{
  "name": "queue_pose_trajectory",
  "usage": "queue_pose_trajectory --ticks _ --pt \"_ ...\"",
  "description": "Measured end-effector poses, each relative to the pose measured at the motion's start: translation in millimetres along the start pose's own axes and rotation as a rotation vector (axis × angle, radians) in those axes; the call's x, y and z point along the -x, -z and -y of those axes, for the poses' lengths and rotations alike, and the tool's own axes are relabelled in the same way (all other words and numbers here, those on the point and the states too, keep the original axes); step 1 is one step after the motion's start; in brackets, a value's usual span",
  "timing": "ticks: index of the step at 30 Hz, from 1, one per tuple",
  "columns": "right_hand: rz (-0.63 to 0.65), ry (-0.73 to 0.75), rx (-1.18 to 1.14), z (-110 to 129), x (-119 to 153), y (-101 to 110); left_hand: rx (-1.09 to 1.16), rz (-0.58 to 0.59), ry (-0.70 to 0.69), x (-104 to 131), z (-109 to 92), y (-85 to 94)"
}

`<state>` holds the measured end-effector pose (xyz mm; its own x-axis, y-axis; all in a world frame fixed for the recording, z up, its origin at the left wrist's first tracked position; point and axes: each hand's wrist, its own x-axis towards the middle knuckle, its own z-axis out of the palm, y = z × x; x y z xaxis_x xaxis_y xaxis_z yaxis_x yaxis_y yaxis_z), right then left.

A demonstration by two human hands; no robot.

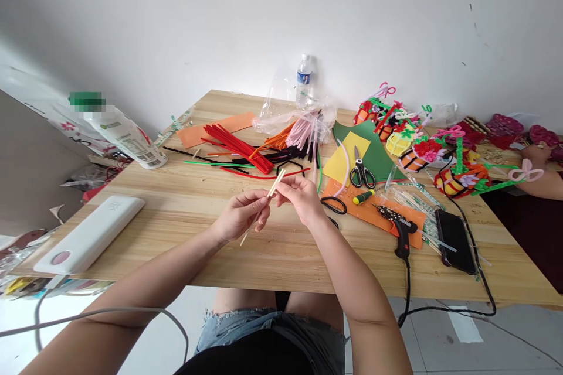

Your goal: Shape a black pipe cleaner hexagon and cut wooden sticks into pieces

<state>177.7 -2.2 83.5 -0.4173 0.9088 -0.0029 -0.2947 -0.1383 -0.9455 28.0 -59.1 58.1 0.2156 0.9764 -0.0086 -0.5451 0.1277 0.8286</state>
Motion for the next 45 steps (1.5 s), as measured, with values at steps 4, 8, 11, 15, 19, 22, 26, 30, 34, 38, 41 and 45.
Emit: queue_pose_trajectory --ticks 4,8,11,15,19,22,26,30,34,38,41,45 --pt "-0.015 -0.005 0.003 0.6 0.6 -1.1 -0.008 0.005 -0.006 -0.2 0.3 -0.1" --pt "-0.018 -0.009 0.009 0.4 0.3 -1.1 -0.008 0.009 -0.006 -0.5 0.0 -0.2" --pt "-0.010 -0.009 0.014 -0.4 -0.3 -0.1 -0.005 0.011 -0.005 -0.8 -0.4 -0.6" --pt "0.011 -0.003 0.023 -2.2 -1.3 1.8 -0.008 0.003 -0.007 -0.7 -1.3 -1.7" --pt "0.015 -0.003 0.028 -4.0 -1.7 3.4 -0.008 0.000 0.002 -0.1 -1.6 -1.4" --pt "0.015 -0.014 0.026 -4.9 -1.8 3.8 -0.011 0.002 0.007 0.0 -0.9 -0.4" --pt "0.010 -0.013 0.018 -5.8 -2.7 4.1 -0.005 0.006 0.002 -0.4 -0.7 -0.9" --pt "0.001 -0.018 0.007 -5.7 -2.9 3.5 -0.004 0.000 0.002 -0.7 -0.5 -1.5" --pt "-0.002 -0.036 -0.002 -3.4 -2.7 1.4 -0.008 -0.006 0.021 -1.0 0.4 0.2" --pt "-0.072 -0.069 0.050 -5.5 -8.2 6.8 0.019 -0.074 0.048 -2.5 -0.4 0.8" --pt "-0.150 -0.137 0.446 -13.8 -15.5 17.5 0.047 -0.122 0.051 -4.4 -1.2 0.7" --pt "-0.147 -0.184 0.918 -28.3 -19.9 28.7 0.072 -0.105 0.073 -5.3 -1.7 1.4"
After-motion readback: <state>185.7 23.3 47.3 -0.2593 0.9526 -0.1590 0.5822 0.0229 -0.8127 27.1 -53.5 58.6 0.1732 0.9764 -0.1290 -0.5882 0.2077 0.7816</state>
